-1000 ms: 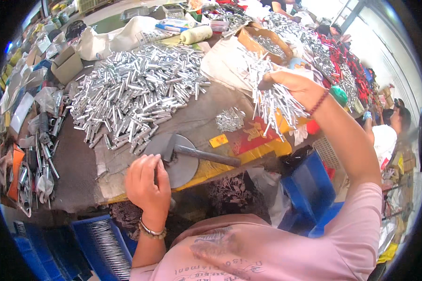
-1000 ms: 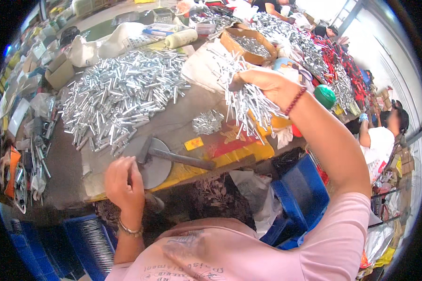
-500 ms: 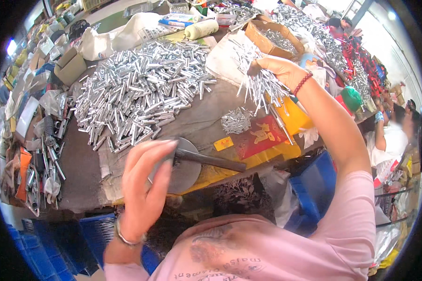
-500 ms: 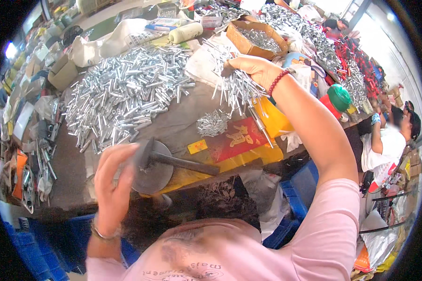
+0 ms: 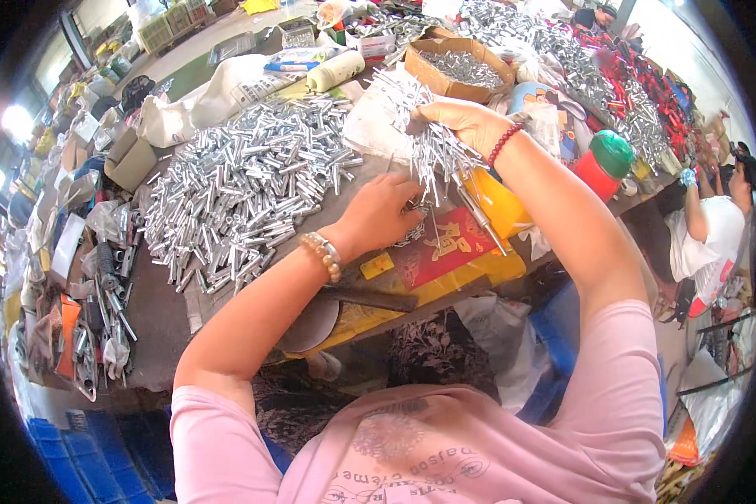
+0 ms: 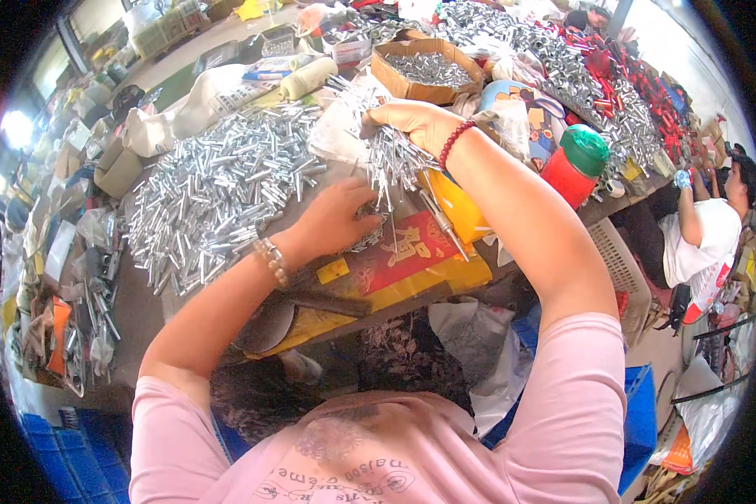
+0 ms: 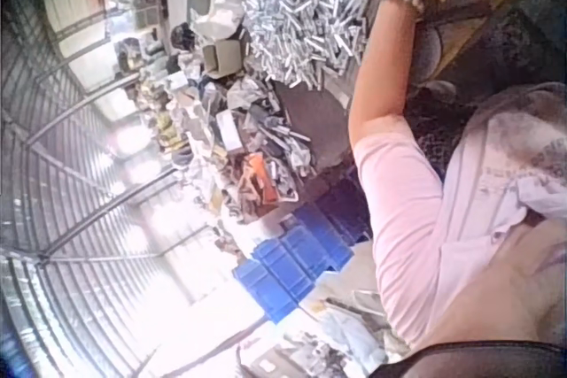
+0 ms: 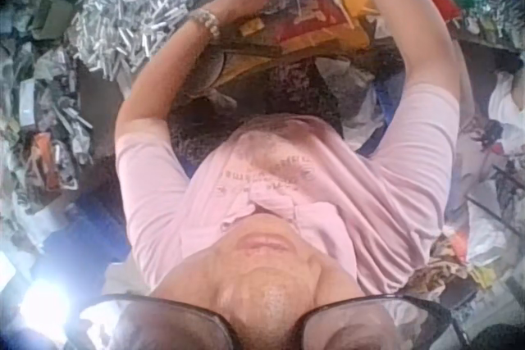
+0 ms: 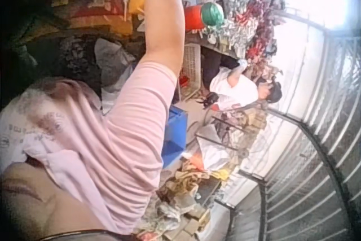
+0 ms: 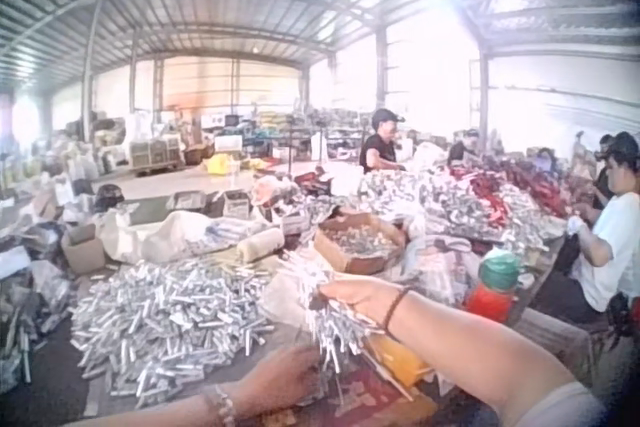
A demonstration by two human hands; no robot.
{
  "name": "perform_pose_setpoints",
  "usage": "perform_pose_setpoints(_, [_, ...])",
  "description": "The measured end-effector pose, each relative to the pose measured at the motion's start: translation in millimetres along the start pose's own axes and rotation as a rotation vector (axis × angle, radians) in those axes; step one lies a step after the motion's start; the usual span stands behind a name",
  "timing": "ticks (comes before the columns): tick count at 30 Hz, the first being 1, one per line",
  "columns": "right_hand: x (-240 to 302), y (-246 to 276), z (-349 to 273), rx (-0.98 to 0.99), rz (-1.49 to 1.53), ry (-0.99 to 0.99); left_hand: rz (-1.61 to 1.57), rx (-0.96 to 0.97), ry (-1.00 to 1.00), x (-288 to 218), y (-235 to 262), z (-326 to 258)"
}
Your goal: The person uses a hammer to assemble small metal components on a metal baseplate and places them into a blue storage bin.
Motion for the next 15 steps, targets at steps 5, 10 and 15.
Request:
perform_pose_setpoints(5, [1.2, -6.1, -5.9, -0.045, -0.017, -0.035, 0.096, 0.031, 0.001, -5.7, -15.3, 6.2])
perform_pose_setpoints(10, [-4.3, -10.5, -10.9, -0.017, 0.087, 0.009, -0.055, -0.013, 0.021, -3.9, -16.4, -1.4])
perform_pose_setpoints(15, [-3.4, 0.1, -2.9, 0.059, 0.014, 0.017, -0.064, 0.084, 0.030, -6.3, 7.7, -20.3])
Point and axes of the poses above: each hand's wrist, its own z-axis towards the middle knuckle, its own y-axis out of the back of the hand, x = y × z, the point moved 1 cm from there along z, towards the middle knuckle, and after that the axes turned 13 degrees about -x, right-handed, at the moved point
